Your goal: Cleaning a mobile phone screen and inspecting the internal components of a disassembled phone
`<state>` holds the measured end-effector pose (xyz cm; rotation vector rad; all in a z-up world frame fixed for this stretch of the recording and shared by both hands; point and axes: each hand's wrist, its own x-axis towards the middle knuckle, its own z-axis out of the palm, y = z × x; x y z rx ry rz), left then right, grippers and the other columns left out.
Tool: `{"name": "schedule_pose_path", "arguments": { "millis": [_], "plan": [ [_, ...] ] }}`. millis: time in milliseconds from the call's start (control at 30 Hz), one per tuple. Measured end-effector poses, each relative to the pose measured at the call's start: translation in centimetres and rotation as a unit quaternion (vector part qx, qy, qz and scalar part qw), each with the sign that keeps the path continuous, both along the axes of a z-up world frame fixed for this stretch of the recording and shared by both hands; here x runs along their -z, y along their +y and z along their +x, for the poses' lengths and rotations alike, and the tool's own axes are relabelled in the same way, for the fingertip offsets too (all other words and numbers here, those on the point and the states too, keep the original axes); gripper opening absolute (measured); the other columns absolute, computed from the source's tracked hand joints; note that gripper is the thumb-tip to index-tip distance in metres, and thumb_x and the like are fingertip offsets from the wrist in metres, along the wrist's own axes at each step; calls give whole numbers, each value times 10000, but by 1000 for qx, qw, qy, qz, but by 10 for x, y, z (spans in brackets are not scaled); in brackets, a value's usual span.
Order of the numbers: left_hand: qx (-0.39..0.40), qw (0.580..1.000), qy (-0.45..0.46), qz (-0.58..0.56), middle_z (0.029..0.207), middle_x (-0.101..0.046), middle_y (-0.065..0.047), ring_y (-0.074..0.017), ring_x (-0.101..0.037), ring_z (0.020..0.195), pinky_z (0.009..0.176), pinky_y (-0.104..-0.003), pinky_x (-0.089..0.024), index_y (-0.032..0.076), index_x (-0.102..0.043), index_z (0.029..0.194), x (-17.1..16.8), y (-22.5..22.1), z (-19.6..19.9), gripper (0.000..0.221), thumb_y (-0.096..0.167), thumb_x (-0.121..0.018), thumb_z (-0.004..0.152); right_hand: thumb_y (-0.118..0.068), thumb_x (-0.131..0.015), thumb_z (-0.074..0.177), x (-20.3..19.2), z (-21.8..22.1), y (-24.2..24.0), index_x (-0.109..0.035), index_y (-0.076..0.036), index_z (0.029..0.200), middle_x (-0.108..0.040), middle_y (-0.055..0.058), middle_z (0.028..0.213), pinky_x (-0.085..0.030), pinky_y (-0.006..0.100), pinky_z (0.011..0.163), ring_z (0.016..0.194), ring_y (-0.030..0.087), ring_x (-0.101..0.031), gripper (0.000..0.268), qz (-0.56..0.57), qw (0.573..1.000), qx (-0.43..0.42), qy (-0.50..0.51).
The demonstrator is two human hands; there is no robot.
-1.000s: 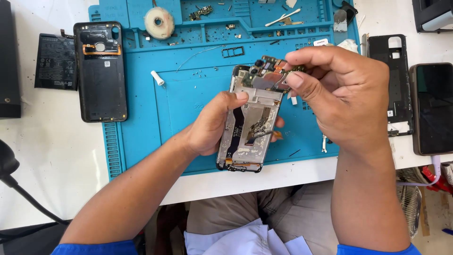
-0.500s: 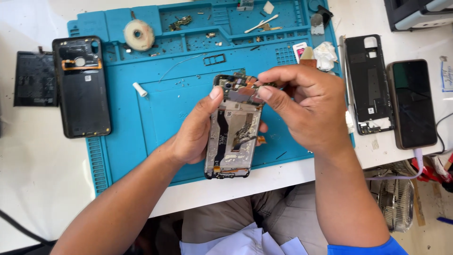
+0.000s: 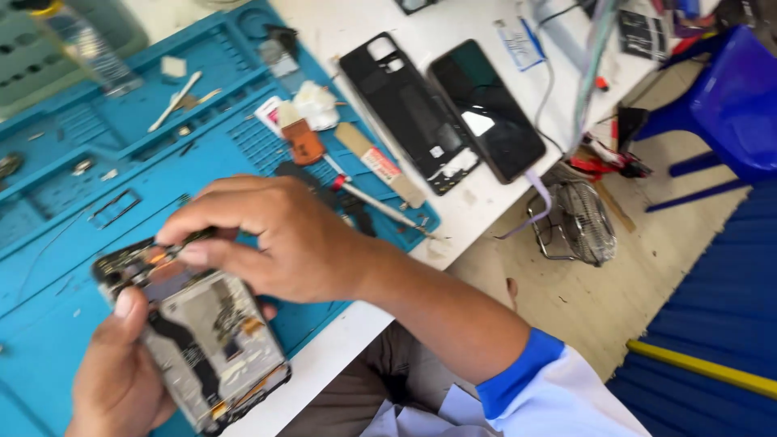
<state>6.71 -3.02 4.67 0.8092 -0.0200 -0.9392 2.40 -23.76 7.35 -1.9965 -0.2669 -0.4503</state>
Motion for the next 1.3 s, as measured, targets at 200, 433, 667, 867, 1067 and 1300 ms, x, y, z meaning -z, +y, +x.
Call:
{"name": "schedule_pose_path", "arguments": {
  "millis": [200,433,667,867,1067,1300],
  "plan": [
    [50,998,11,40,1300,-626,-222,-394,-625,1160,963,-595,-504,-9,-517,1422,7,3,7,620,429,-487,984,-264,-658,1145,27,-13,4,-632,-301,1401,-623,17,1315,-607,330,1124,1278,186,-689,260,63,996,12,64],
    [63,989,15,132,1292,-608,-236,-404,-604,1158,975,-589,-478,-13,-510,1421,11,3,13,596,375,-424,976,-203,-668,1155,23,-17,4,-613,-349,1418,-652,-22,1420,-646,299,1047,1024,124,-798,306,81,989,21,119],
    [15,973,29,228,1285,-595,-249,-415,-588,1157,983,-587,-457,-17,-506,1419,10,-7,8,581,329,-379,970,-200,-645,1084,-5,-26,-1,-639,-156,1343,-709,69,1327,-665,318,1033,1073,189,-754,263,90,993,18,67],
    [-31,984,-5,176,1176,-704,-296,-451,-705,1029,877,-612,-572,-77,-596,1312,1,-9,2,552,301,-503,920,-170,-591,1070,-21,-23,4,-674,-37,1233,-711,153,1225,-626,354,897,907,217,-739,226,0,999,33,-15],
    [69,996,-42,47,1144,-722,-263,-396,-742,954,848,-551,-630,-25,-570,1365,-3,0,6,583,389,-548,956,-102,-658,1025,-28,-20,19,-707,36,1144,-733,201,1168,-586,354,879,1086,295,-726,189,-54,997,58,-8],
    [103,994,-28,1,1148,-704,-305,-419,-730,992,837,-555,-623,23,-485,1464,-3,-1,9,600,349,-529,962,24,-732,986,-26,-21,21,-691,44,1100,-731,220,1149,-587,322,809,1051,291,-724,123,-59,994,88,-23]
  ]
}}
